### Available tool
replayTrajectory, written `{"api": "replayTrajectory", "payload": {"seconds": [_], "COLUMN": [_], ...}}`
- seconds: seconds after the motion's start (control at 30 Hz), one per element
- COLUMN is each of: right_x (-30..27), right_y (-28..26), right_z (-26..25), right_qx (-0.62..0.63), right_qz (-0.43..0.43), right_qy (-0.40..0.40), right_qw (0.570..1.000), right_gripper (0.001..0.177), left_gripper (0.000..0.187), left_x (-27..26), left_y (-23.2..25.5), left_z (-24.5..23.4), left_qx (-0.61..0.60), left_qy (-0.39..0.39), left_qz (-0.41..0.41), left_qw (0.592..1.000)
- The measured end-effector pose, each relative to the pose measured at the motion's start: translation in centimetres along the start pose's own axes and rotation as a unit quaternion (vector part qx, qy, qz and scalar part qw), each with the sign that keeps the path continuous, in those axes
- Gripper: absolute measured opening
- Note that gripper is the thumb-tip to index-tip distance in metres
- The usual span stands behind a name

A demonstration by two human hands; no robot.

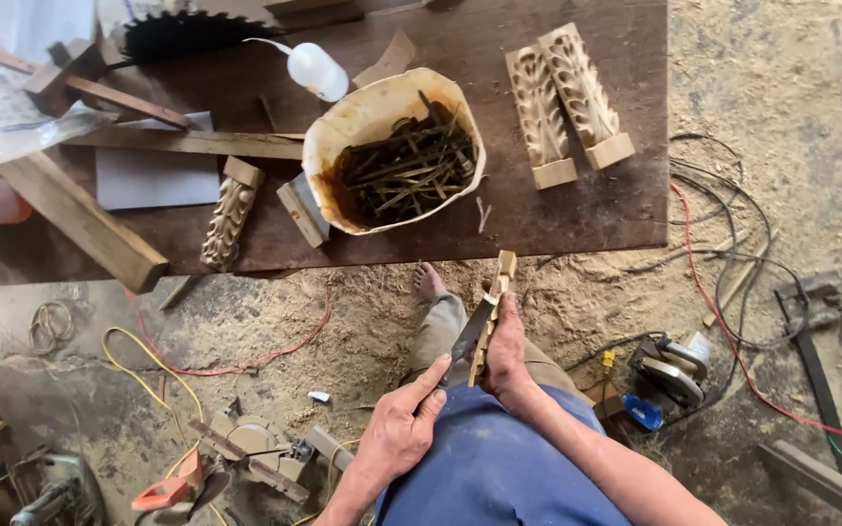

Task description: Using a hand chisel to carve and refine decorative patterns on a wooden furniture component.

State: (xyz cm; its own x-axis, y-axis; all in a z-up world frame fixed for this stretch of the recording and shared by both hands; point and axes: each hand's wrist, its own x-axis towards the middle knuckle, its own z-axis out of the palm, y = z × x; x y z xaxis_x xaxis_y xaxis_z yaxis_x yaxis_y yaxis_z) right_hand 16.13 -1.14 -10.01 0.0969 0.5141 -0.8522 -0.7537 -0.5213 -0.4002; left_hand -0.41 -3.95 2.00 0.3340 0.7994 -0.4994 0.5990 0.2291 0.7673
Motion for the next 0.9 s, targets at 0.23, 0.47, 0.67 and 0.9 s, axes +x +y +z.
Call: {"api": "replayTrajectory", "payload": {"seconds": [0.23,0.47,0.67,0.9], "right_x": [-0.6,2.1,0.1,0.6], "right_y": [0.6,3.2,1.1,2.4], "right_z": [1.5,0.2,1.8,1.0], "right_qx": [-0.081,0.005,-0.109,-0.087], "right_qz": [0.016,0.048,0.001,-0.021], "right_qy": [0.028,0.063,0.085,0.057], "right_qw": [0.996,0.997,0.99,0.994], "right_gripper": [0.044,0.037,0.044,0.04], "left_gripper": [0.051,0.052,0.053,0.052], "left_x": [-0.8,-0.4,-2.6,-1.1], "left_y": [2.0,3.4,-0.6,0.4], "left_z": [-1.7,-2.4,-1.7,-2.2], "left_qx": [-0.002,-0.026,0.034,0.026], "left_qy": [-0.033,-0.053,-0.048,-0.04], "left_qz": [-0.124,-0.141,-0.144,-0.138], "left_qw": [0.992,0.988,0.988,0.989]}}
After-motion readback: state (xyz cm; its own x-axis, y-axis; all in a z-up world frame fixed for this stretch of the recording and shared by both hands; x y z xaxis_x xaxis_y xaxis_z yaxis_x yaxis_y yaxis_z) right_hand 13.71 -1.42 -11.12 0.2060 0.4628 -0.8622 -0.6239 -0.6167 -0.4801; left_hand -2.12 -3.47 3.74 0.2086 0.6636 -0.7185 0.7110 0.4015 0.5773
